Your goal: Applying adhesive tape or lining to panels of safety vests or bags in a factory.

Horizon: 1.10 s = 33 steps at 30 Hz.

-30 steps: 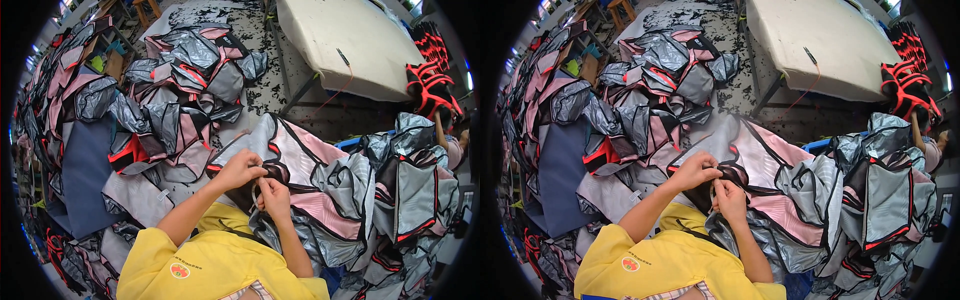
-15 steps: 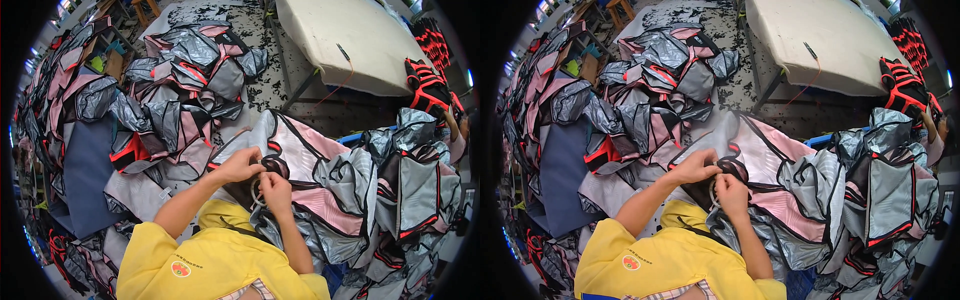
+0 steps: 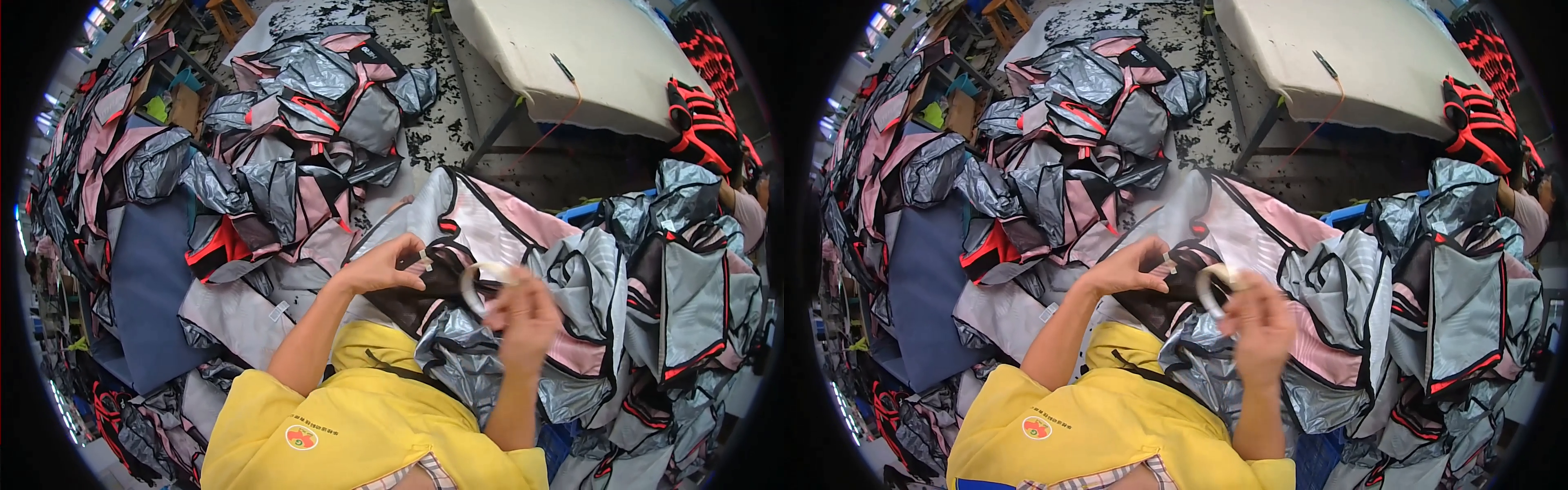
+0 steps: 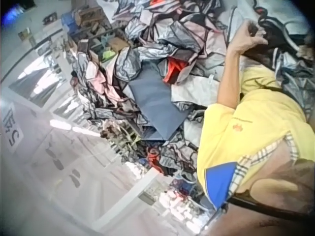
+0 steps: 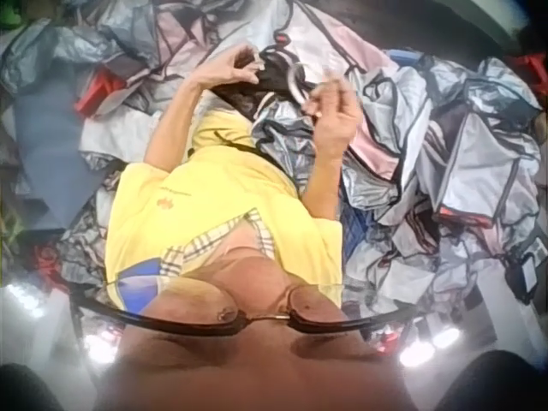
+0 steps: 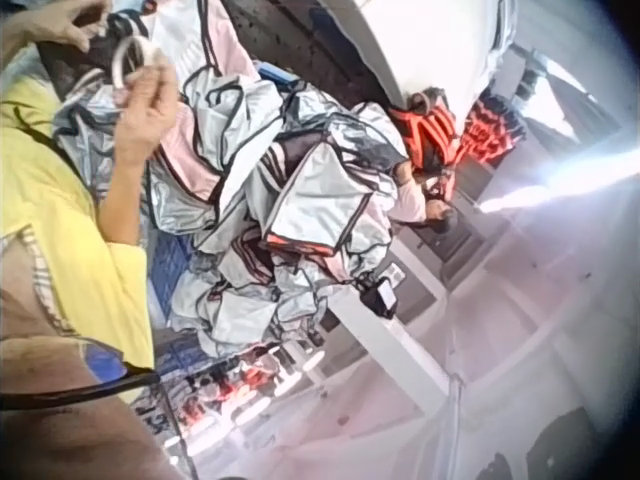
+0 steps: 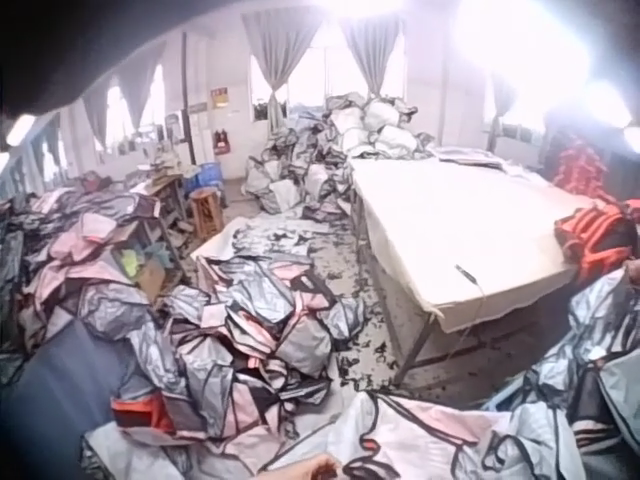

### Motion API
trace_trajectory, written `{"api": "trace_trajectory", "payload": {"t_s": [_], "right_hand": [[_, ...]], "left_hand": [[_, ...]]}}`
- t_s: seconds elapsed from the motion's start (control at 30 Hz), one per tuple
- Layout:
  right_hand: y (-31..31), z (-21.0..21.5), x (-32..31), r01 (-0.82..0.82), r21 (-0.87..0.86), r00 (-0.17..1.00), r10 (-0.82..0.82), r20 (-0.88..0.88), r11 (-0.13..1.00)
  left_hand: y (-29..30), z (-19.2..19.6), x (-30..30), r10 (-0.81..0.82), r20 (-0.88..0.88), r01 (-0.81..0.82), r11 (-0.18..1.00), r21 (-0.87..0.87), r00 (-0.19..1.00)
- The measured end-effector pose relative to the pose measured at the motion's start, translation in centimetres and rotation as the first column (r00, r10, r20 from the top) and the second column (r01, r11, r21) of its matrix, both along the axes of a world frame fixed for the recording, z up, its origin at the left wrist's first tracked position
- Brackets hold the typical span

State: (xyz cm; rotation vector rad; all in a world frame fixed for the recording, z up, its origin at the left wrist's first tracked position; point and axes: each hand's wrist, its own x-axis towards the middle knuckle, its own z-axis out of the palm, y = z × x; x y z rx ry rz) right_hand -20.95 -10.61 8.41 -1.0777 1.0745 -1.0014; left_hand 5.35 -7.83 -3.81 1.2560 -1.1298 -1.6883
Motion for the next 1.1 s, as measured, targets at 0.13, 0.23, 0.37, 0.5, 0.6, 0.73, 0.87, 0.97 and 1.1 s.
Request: {"api": "trace_trajectory", "payload": {"t_s": [0.13,0.23,0.37,0.5,0.6,0.73,0.87,0.97,1.1], "right_hand": [[-2.1,2.7,-6.0,0.266,-0.106,0.958,-0.251,0.138,0.958],[0.0,4.0,-11.0,0.395,-0.215,0.914,-0.359,0.188,0.893],[2.8,2.1,-13.7,0.334,-0.117,0.927,-0.303,0.222,0.935],[4.7,0.8,-14.0,0.242,-0.023,0.905,-0.217,0.366,0.97],[6.3,1.2,-15.3,0.391,-0.207,0.839,-0.256,0.48,0.897],[9.1,2.5,-18.7,0.434,-0.78,0.564,-0.811,-0.155,0.451],[8.9,0.6,-20.5,0.349,-0.856,0.034,-0.918,-0.396,0.382],[8.2,-1.1,-20.2,0.376,-0.792,0.049,-0.864,-0.501,0.481],[7.9,-1.5,-21.0,0.4,-0.735,0.167,-0.832,-0.529,0.548]], "left_hand": [[-0.1,-0.2,0.1,-0.014,0.183,0.022,0.999,-0.042,0.983],[-1.8,0.4,-1.5,0.042,0.207,-0.033,0.998,-0.043,0.977],[-0.8,-4.0,0.2,0.238,0.412,-0.224,0.971,-0.082,0.88],[-2.5,-1.5,-1.1,0.116,0.59,-0.043,0.99,-0.136,0.799],[-4.1,-0.8,-0.9,0.124,0.66,0.039,0.973,-0.226,0.741],[-2.6,6.8,-7.4,0.008,0.906,0.162,0.983,-0.085,0.422],[-2.2,7.7,-9.2,0.171,0.9,0.186,0.947,-0.262,0.401],[-1.5,8.7,-9.3,0.151,0.929,0.094,0.977,-0.193,0.338],[-2.3,7.8,-6.5,0.188,0.921,0.099,0.967,-0.234,0.341]]}}
